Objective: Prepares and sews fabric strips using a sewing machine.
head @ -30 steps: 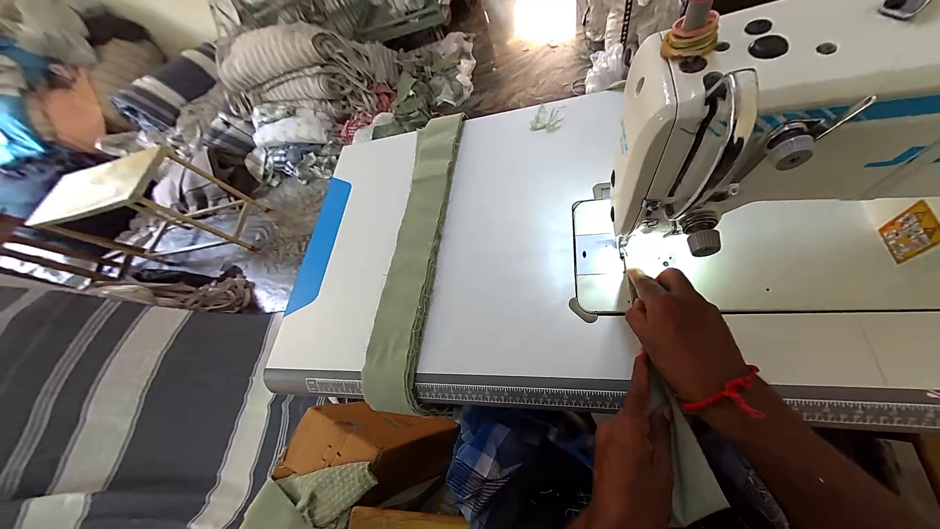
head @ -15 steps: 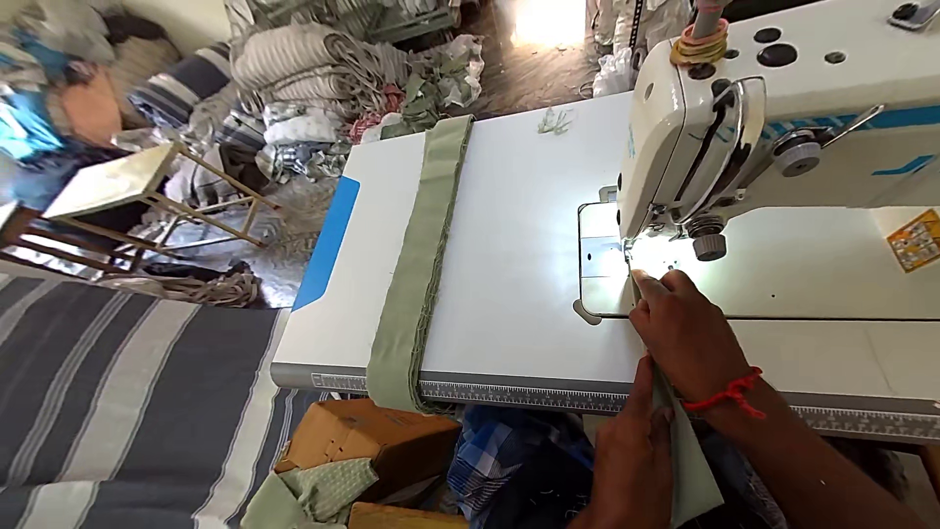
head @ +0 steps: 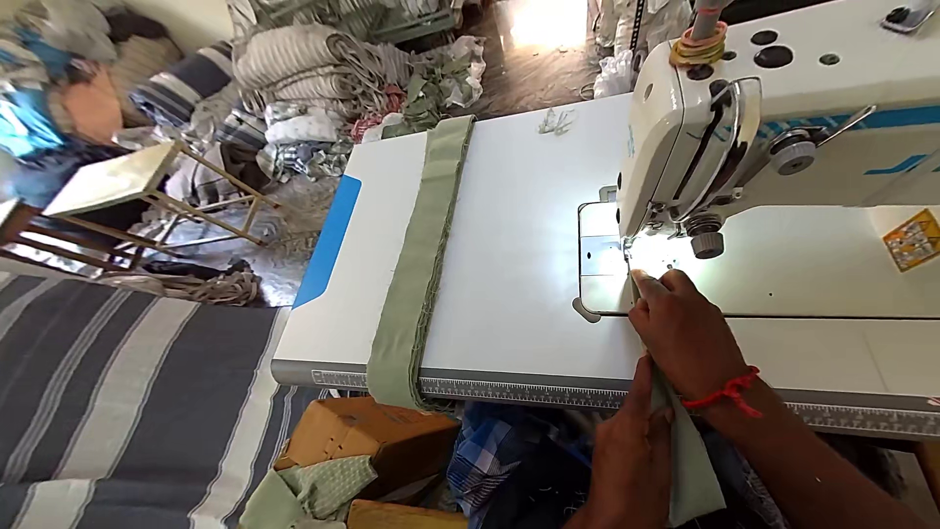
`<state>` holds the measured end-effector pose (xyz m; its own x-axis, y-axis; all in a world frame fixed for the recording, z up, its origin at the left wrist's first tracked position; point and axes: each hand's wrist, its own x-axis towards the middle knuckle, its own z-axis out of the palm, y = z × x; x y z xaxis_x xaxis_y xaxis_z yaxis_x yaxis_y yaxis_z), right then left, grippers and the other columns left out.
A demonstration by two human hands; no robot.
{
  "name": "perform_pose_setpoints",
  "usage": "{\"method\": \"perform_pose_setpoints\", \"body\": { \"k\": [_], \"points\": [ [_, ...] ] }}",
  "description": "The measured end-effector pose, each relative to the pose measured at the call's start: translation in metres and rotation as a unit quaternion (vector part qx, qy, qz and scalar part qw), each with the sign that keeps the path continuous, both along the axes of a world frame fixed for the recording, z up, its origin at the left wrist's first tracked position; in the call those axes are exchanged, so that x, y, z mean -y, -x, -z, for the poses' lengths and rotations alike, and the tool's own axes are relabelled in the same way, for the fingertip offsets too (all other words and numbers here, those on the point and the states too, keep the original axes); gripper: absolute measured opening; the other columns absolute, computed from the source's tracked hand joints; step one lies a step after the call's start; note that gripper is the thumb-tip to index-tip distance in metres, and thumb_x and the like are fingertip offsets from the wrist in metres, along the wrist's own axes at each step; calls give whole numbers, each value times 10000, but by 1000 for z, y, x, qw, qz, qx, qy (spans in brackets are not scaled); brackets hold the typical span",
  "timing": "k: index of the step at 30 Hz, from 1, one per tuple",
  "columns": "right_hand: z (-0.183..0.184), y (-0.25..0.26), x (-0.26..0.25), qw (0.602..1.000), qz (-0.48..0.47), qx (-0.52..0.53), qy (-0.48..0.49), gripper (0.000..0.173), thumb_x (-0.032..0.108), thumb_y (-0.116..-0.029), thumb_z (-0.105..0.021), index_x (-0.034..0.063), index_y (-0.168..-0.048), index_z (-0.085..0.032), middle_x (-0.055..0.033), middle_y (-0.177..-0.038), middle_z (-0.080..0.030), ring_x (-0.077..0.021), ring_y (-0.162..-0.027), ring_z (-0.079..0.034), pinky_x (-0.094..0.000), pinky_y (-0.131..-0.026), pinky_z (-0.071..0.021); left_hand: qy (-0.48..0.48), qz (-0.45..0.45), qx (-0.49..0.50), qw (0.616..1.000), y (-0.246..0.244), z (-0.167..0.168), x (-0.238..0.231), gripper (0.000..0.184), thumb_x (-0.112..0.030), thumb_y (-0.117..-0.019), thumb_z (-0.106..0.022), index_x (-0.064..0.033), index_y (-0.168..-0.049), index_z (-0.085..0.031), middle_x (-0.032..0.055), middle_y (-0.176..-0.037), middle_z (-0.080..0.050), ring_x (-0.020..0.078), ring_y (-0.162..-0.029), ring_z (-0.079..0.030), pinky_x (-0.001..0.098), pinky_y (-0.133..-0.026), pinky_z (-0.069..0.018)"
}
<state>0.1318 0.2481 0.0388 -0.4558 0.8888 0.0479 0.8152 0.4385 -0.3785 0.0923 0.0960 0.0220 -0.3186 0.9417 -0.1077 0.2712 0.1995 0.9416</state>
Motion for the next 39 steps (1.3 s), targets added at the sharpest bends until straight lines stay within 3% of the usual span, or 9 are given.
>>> {"method": "perform_pose_setpoints", "body": {
  "k": [11, 15, 18, 27, 34, 39],
  "points": [
    [2, -1, -1, 1000, -1, -13, 1, 384, 82, -1012, -590, -3, -1385, -617, -224, -1119, -604, -329, -771, -677, -460, -635, -582, 0, 3, -14, 1000, 0, -1, 0, 538, -146, -1052, -550, -64, -1565, -409, 108, -1082, -744, 143, -883, -732, 325, -826, -604],
    [2, -7, 3, 999, -24, -21, -15, 394, 81, -1009, -594, -12, -1392, -603, -223, -1114, -583, -327, -746, -659, -447, -584, -564, -2, 1, -7, 1000, 0, -3, 0, 532, -137, -1050, -551, -49, -1557, -416, 109, -1075, -745, 139, -871, -733, 315, -818, -607],
    [2, -3, 1, 1000, -7, -12, -3, 384, 92, -1013, -598, -8, -1383, -617, -218, -1112, -603, -325, -767, -672, -445, -629, -578, -9, 5, -5, 1000, 0, 0, 1, 528, -129, -1052, -542, -38, -1555, -412, 102, -1083, -745, 127, -882, -731, 305, -827, -607],
    [1, -5, 4, 1000, -15, -4, -9, 395, 93, -1015, -590, -3, -1398, -602, -211, -1099, -587, -310, -752, -663, -433, -601, -568, -4, 5, -12, 1000, -1, 0, 2, 538, -133, -1046, -551, -40, -1557, -412, 107, -1102, -746, 127, -908, -731, 305, -851, -599],
    [2, -2, 1, 1000, -7, 1, -5, 392, 102, -1021, -587, 1, -1399, -608, -209, -1105, -594, -312, -779, -673, -434, -636, -577, 10, 8, -17, 1000, 1, -4, 1, 540, -160, -1052, -552, -60, -1563, -410, 107, -1098, -743, 138, -892, -731, 316, -835, -602],
    [4, -8, 3, 999, -33, -21, -16, 403, 73, -998, -612, -18, -1391, -602, -256, -1077, -599, -386, -764, -661, -520, -611, -561, 20, 11, 7, 1000, 0, -8, -1, 553, -136, -1042, -562, -60, -1566, -401, 142, -1105, -740, 190, -889, -740, 375, -833, -607]
  ]
}}
